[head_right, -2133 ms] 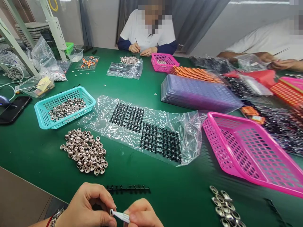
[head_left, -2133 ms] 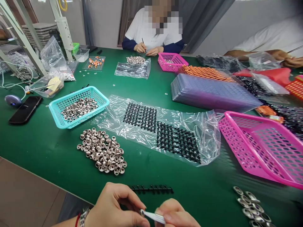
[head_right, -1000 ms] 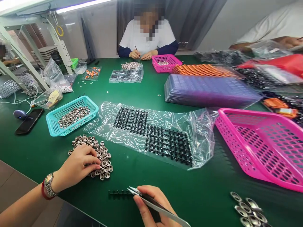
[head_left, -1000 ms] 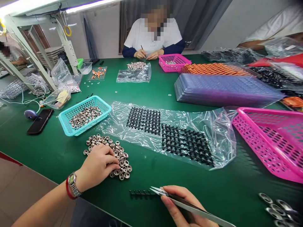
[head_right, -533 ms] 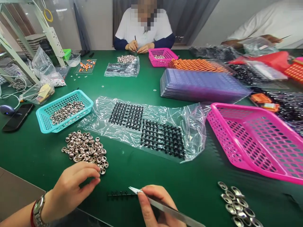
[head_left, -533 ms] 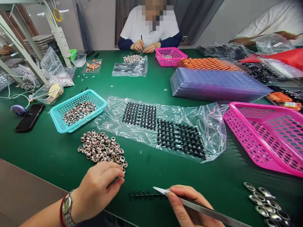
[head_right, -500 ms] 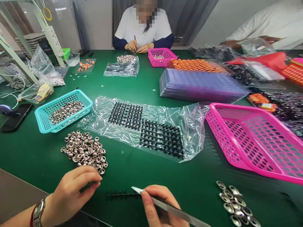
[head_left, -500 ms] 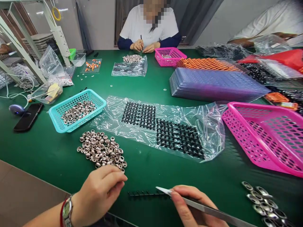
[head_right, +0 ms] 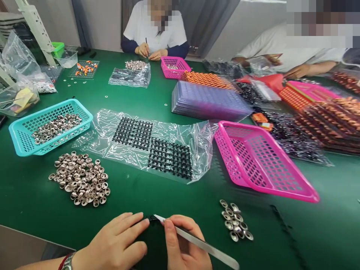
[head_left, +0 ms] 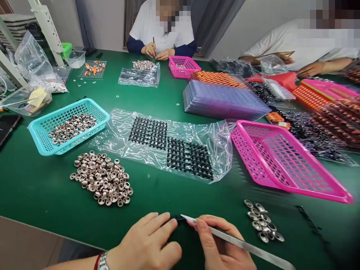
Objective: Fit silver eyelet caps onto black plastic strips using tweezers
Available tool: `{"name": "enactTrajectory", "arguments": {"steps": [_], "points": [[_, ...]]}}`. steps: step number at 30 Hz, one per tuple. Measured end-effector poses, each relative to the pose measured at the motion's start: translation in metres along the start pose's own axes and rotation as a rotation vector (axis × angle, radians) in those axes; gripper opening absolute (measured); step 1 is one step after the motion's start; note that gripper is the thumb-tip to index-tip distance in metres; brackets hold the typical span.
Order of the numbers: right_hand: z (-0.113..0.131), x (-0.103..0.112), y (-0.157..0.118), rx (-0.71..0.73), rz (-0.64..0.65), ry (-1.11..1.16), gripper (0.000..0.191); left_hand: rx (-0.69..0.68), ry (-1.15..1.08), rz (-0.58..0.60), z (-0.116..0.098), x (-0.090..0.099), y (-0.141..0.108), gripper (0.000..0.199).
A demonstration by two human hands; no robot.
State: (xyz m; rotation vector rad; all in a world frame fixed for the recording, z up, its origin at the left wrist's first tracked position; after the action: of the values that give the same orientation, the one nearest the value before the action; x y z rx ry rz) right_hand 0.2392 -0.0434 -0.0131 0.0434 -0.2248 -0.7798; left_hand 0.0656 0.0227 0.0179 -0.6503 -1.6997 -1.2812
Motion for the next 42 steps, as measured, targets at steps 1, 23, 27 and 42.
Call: {"name": "enactTrajectory", "arguments": {"steps": [1,23,27,42], "points": [[0.001,0.001,0.001,-0.001,-0.003,-0.003,0.03,-0.009,0.018,0.022,-0.001,-0.002,0.001,0.022],[0.014,-0.006,0.001,0.215,0.061,-0.114,0.015,-0.059,0.081,0.149,-0.001,-0.006,0.005,0.02],[0.03,-0.014,-0.004,0.48,0.114,-0.185,0.005,-0.059,0.079,0.146,-0.001,-0.005,0.007,0.02],[0.04,-0.024,-0.016,0.963,0.481,-0.349,0.027,-0.053,0.049,0.189,-0.001,0.0,0.008,0.02]]}}
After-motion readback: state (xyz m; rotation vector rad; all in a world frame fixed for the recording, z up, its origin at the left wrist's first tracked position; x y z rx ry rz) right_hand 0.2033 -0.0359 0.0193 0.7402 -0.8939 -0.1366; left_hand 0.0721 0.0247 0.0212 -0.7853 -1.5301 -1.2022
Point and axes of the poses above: each hand's wrist, its own y-axis towards the middle knuckle, its own x-axis out of the back of the hand, z = x × y, the point moved 6 cm from there along y, towards the middle knuckle, and after that the axes turned 15 degrees about y, right-handed, at the moved point
